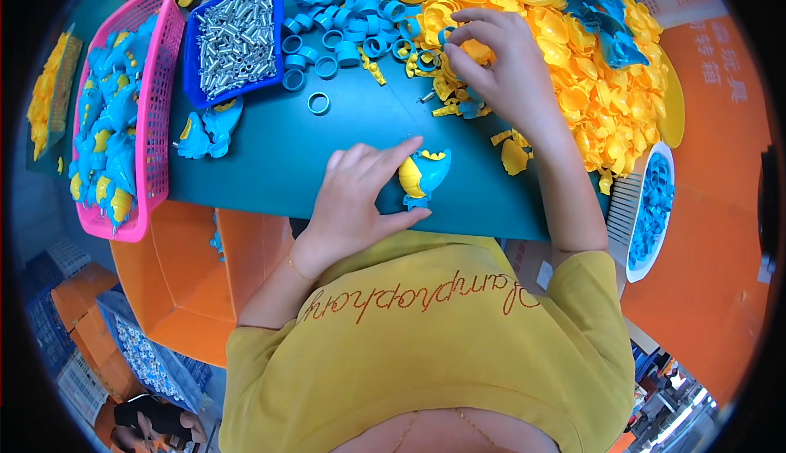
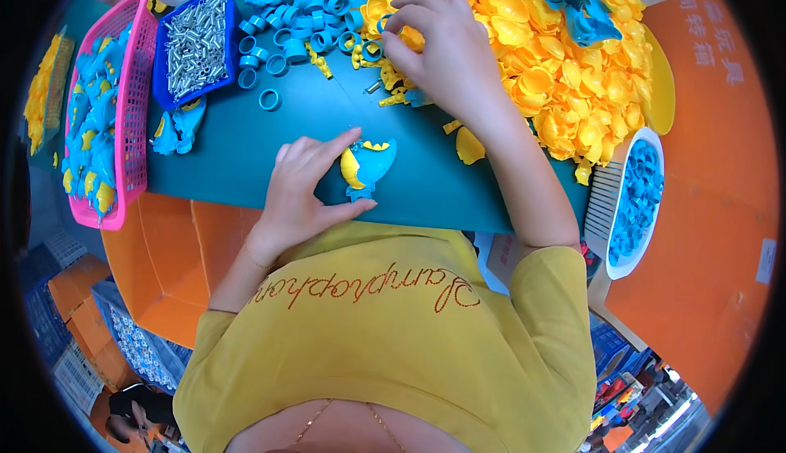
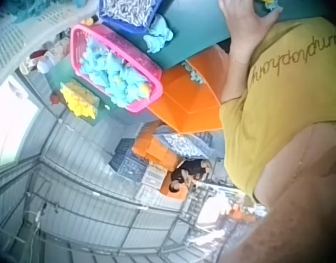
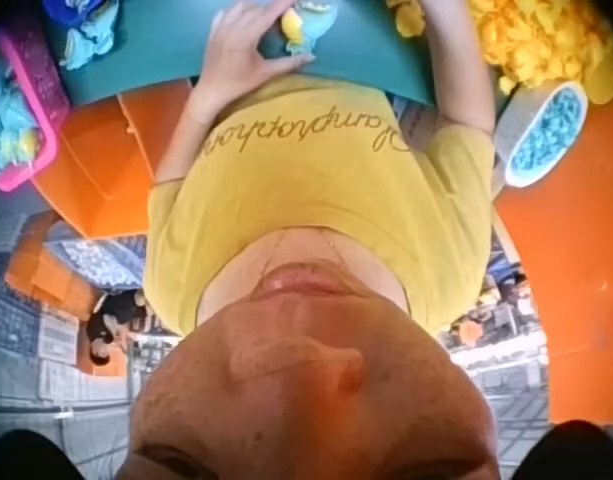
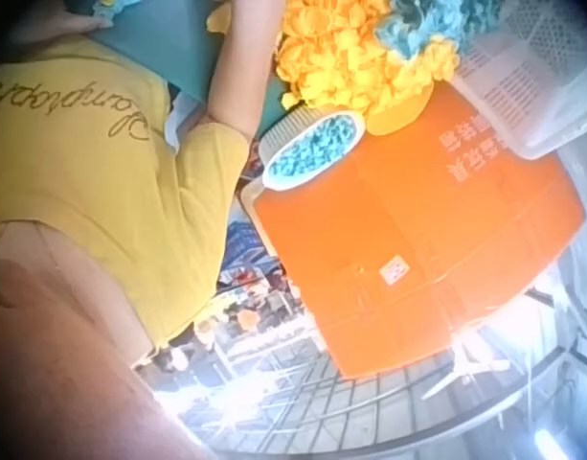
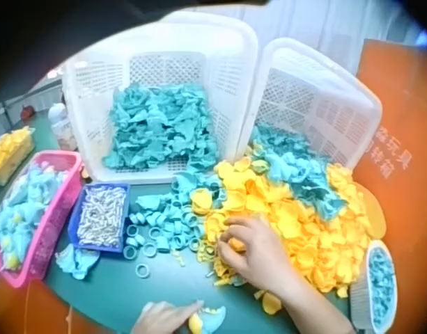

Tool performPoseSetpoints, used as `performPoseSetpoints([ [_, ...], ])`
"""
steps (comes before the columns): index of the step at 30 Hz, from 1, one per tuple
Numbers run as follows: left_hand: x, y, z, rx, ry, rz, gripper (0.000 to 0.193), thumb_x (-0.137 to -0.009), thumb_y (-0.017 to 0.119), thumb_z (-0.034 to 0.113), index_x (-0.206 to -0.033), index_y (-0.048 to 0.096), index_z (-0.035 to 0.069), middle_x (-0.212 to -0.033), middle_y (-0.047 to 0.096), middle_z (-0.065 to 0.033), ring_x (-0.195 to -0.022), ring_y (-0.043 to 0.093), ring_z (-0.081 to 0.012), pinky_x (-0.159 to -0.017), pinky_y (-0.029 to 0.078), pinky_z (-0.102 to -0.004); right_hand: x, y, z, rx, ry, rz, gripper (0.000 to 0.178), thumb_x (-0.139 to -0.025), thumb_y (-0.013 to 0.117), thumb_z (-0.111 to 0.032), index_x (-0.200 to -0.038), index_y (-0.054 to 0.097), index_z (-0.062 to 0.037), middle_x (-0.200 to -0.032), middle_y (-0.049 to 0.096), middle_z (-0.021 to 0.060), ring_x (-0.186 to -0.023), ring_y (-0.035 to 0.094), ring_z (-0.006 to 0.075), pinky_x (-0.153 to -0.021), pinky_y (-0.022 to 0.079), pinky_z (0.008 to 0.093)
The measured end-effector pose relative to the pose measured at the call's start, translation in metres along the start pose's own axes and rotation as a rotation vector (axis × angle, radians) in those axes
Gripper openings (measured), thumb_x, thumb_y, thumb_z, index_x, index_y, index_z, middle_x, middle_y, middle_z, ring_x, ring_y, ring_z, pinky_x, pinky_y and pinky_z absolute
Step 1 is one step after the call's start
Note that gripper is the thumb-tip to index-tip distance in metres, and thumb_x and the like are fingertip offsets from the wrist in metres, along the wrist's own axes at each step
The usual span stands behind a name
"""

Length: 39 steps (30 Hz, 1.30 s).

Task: Assembling small blue plastic dinosaur toys by inserting yellow components into the body.

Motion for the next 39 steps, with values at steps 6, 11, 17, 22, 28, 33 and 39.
performPoseSetpoints([
  [6, 0.002, 0.003, -0.003, -0.016, -0.042, -0.03, 0.086, -0.074, 0.093, 0.038, -0.149, 0.058, 0.015, -0.11, 0.069, -0.0034, -0.101, 0.06, -0.0248, -0.091, 0.042, -0.0401, 0.033, -0.005, -0.032, -0.174, -0.05, -0.174, 0.018, -0.087, 0.079, -0.016, -0.102, 0.072, -0.0093, -0.103, 0.074, 0.0105, -0.095, 0.069, 0.0315, -0.083, 0.055, 0.0424],
  [11, 0.003, 0.001, 0.002, -0.018, 0.01, 0.019, 0.086, -0.073, 0.094, 0.037, -0.148, 0.059, 0.014, -0.105, 0.069, -0.0034, -0.1, 0.06, -0.0249, -0.09, 0.042, -0.0398, 0.04, 0.007, -0.035, -0.017, -0.123, -0.275, 0.023, -0.085, 0.082, -0.021, -0.104, 0.072, -0.0113, -0.099, 0.071, 0.0049, -0.103, 0.066, 0.0271, -0.081, 0.055, 0.0418],
  [17, 0.004, 0.003, -0.001, -0.022, 0.003, 0.051, 0.087, -0.071, 0.095, 0.035, -0.147, 0.06, 0.012, -0.105, 0.07, -0.0029, -0.098, 0.061, -0.0239, -0.09, 0.042, -0.0383, 0.001, -0.06, 0.018, 0.14, -0.058, 0.221, 0.026, -0.085, 0.082, -0.012, -0.111, 0.075, -0.0126, -0.114, 0.074, 0.0054, -0.105, 0.065, 0.0295, -0.094, 0.054, 0.0405],
  [22, 0.001, 0.003, 0.002, -0.008, 0.031, 0.063, 0.086, -0.07, 0.096, 0.034, -0.146, 0.061, 0.012, -0.106, 0.071, -0.003, -0.098, 0.061, -0.0236, -0.09, 0.042, -0.0381, -0.036, -0.108, 0.093, 0.558, -0.071, 0.218, 0.023, -0.089, 0.079, -0.015, -0.111, 0.077, -0.0128, -0.115, 0.074, 0.0069, -0.105, 0.064, 0.0299, -0.092, 0.054, 0.0409],
  [28, 0.001, 0.002, 0.003, -0.011, 0.015, 0.054, 0.086, -0.071, 0.095, 0.034, -0.146, 0.061, 0.012, -0.106, 0.07, -0.0034, -0.098, 0.061, -0.0238, -0.089, 0.041, -0.0384, -0.024, -0.129, 0.1, 0.171, 0.157, 0.184, 0.023, -0.094, 0.079, -0.02, -0.114, 0.076, -0.0097, -0.091, 0.072, 0.0027, -0.086, 0.065, 0.0144, -0.073, 0.051, 0.0287],
  [33, 0.005, 0.001, 0.0, -0.003, 0.0, 0.054, 0.085, -0.071, 0.095, 0.035, -0.146, 0.061, 0.012, -0.105, 0.069, -0.0034, -0.097, 0.06, -0.024, -0.089, 0.041, -0.0386, 0.014, -0.093, 0.056, -0.757, 0.527, 0.181, 0.046, -0.1, 0.075, -0.018, -0.14, 0.058, -0.0051, -0.091, 0.068, -0.0006, -0.077, 0.063, 0.0059, -0.063, 0.043, 0.0186],
  [39, 0.003, 0.002, 0.002, -0.014, -0.002, 0.048, 0.087, -0.07, 0.096, 0.035, -0.146, 0.061, 0.011, -0.103, 0.067, -0.0043, -0.095, 0.059, -0.0239, -0.089, 0.041, -0.0383, 0.053, -0.053, 0.045, -1.205, 0.84, 0.127, 0.047, -0.104, 0.069, -0.016, -0.145, 0.052, -0.0026, -0.095, 0.066, 0.0024, -0.08, 0.065, 0.0087, -0.067, 0.054, 0.0192],
])
Point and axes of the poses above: each hand's wrist, its own x-axis away from the middle knuckle, its own y-axis out of the palm, z = x × y, the point moved 3 cm from there along -x, towards the middle knuckle
